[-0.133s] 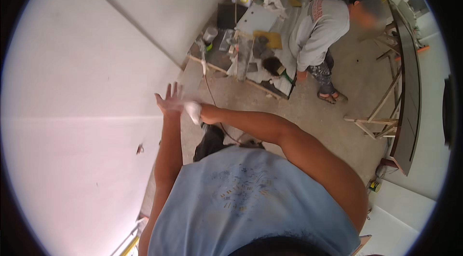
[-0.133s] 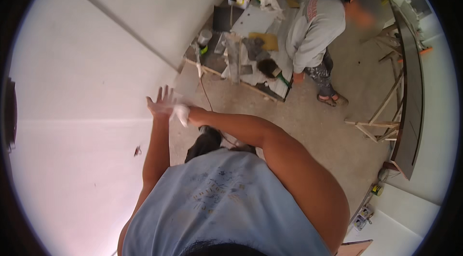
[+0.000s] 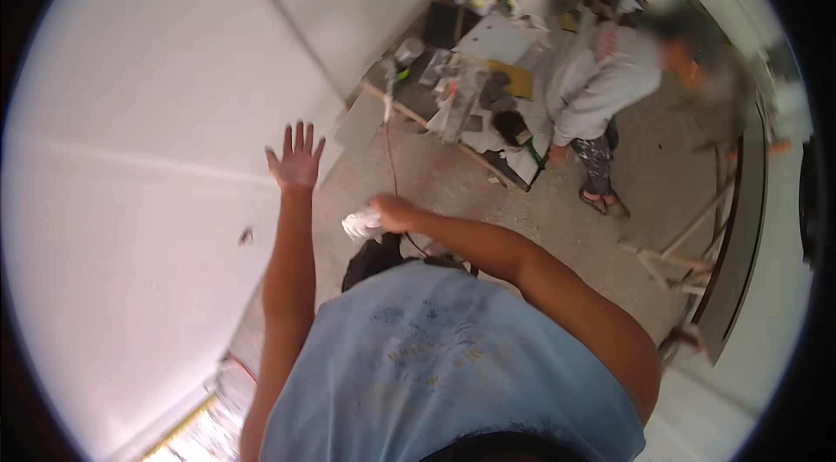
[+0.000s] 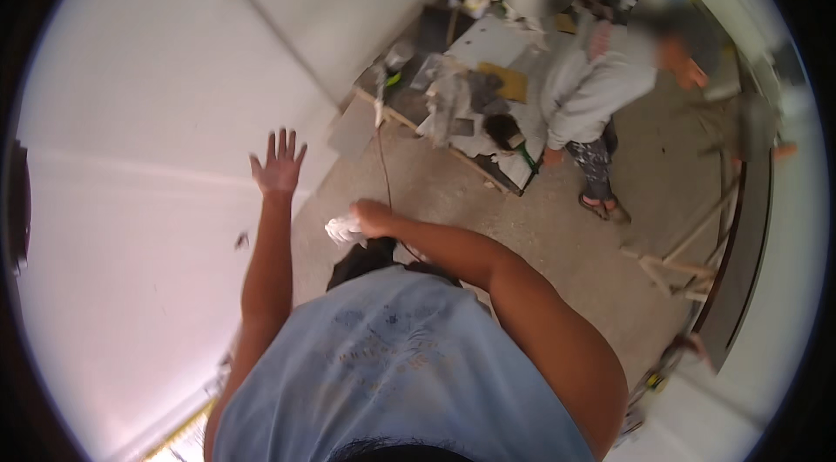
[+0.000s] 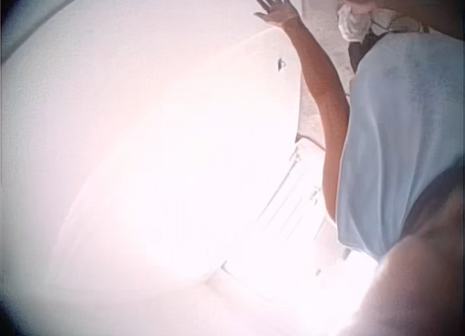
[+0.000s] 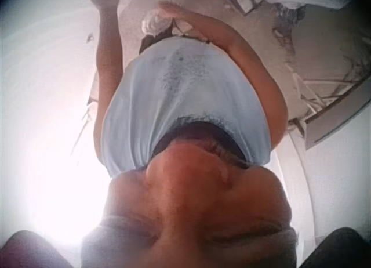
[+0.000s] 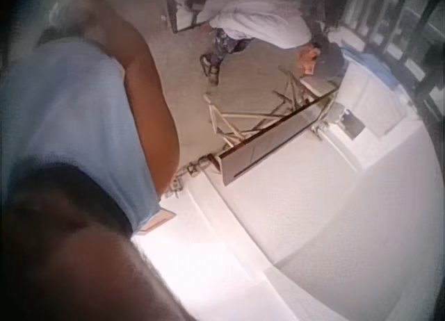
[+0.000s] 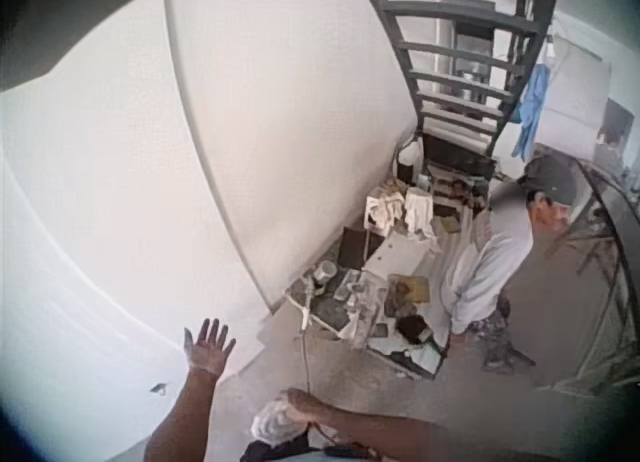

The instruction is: The person wipes a large wooden door with a white cloth while holding a spray gun, then uses a paintbrush to apply a dark finish to the door's grooves. The person works in a workshop environment with another individual present.

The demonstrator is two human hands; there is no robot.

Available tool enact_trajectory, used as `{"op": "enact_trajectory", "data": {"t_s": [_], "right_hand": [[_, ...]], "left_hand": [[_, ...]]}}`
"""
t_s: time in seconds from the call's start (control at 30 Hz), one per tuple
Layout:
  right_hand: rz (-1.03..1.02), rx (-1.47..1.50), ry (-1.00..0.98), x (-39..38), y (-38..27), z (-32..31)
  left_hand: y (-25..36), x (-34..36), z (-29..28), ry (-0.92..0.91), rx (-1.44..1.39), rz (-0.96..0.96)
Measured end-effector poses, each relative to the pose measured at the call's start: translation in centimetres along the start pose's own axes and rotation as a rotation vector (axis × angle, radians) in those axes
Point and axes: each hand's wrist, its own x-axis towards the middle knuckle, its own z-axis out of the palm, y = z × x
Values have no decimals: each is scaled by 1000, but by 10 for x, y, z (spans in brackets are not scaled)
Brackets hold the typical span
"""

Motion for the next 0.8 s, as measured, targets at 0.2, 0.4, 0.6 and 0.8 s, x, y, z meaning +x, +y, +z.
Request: {"op": "enact_trajectory", "data": {"t_s": [0.2,0.4,0.6,0.8], "right_hand": [[40,145,-18,50,-50,-93],[172,910,34,117,-88,-168],[353,1261,635,135,-44,-216],[819,1636,929,164,-30,-125]], "left_hand": [[38,-34,-65,-185,1006,-68],[56,-33,-24,-337,1088,-113],[87,50,75,-453,708,2],[70,148,15,-355,1779,1105]]}}
